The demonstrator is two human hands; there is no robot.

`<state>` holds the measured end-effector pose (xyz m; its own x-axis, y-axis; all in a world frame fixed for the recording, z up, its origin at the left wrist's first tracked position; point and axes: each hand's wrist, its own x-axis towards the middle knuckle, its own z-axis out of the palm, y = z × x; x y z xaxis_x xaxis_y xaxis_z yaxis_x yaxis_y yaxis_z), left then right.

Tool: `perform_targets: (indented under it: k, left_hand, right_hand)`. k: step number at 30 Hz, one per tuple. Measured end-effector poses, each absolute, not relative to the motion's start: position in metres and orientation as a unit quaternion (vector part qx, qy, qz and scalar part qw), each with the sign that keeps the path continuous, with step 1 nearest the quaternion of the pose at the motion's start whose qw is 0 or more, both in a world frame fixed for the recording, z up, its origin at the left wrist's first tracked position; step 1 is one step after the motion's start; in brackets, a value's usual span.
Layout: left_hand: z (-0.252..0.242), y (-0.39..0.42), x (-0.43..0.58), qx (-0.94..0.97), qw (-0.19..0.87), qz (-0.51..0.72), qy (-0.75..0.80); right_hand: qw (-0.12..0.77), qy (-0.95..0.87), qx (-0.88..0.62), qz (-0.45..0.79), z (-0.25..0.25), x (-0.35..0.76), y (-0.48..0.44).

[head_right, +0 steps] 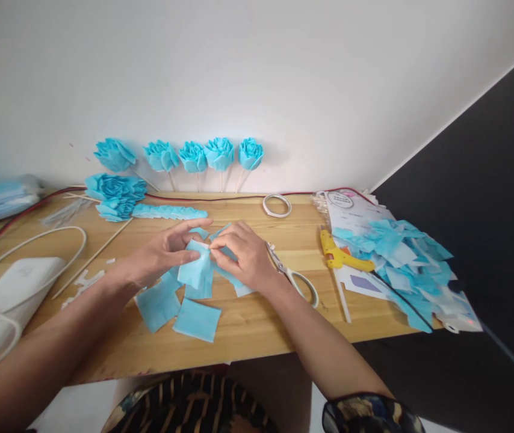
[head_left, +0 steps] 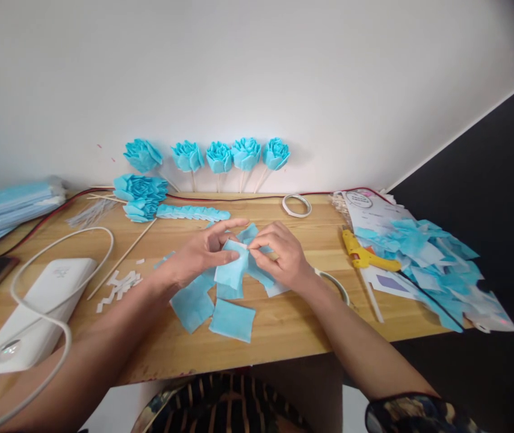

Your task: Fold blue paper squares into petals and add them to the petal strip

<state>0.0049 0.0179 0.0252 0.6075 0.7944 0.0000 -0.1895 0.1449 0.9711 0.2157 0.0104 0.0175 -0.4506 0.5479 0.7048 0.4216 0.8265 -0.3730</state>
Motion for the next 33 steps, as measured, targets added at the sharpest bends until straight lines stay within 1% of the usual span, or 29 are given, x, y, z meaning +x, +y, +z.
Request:
perform_targets:
  k: [4, 9, 12, 15, 17, 19, 21, 23, 26, 33]
  left_hand:
    - [0.019, 0.020, 0.003, 0.552, 0.713, 0.357, 0.243]
    - [0.016, 0.022, 0.002, 0.570, 0.697, 0.359, 0.246]
    - [0.015, 0.023, 0.000, 0.579, 0.688, 0.361, 0.247]
    - [0.014, 0.024, -0.001, 0.578, 0.679, 0.366, 0.265]
    - [0.014, 0.024, -0.001, 0.575, 0.670, 0.376, 0.281]
    - [0.015, 0.023, 0.001, 0.572, 0.664, 0.385, 0.288]
    - [0.017, 0.021, 0.003, 0.575, 0.656, 0.390, 0.293]
    - [0.020, 0.019, 0.006, 0.593, 0.633, 0.395, 0.303]
    - [0.023, 0.015, 0.010, 0.638, 0.574, 0.396, 0.327]
    - [0.027, 0.010, 0.014, 0.715, 0.458, 0.388, 0.358]
  right_hand:
    - [0.437, -0.849, -0.289, 0.074, 0.017, 0.215, 0.011]
    - [0.433, -0.837, -0.323, 0.091, 0.013, 0.214, 0.011]
    - [0.425, -0.827, -0.343, 0.132, 0.015, 0.214, 0.011]
    - [0.418, -0.814, -0.349, 0.203, 0.021, 0.217, 0.010]
    - [0.430, -0.792, -0.370, 0.227, 0.025, 0.219, 0.010]
    - [0.452, -0.778, -0.388, 0.200, 0.027, 0.220, 0.009]
    - [0.461, -0.788, -0.383, 0.140, 0.026, 0.218, 0.008]
    - [0.453, -0.810, -0.363, 0.082, 0.024, 0.215, 0.007]
    - [0.435, -0.834, -0.337, 0.026, 0.021, 0.211, 0.005]
    - [0.400, -0.851, -0.340, -0.012, 0.021, 0.211, 0.004]
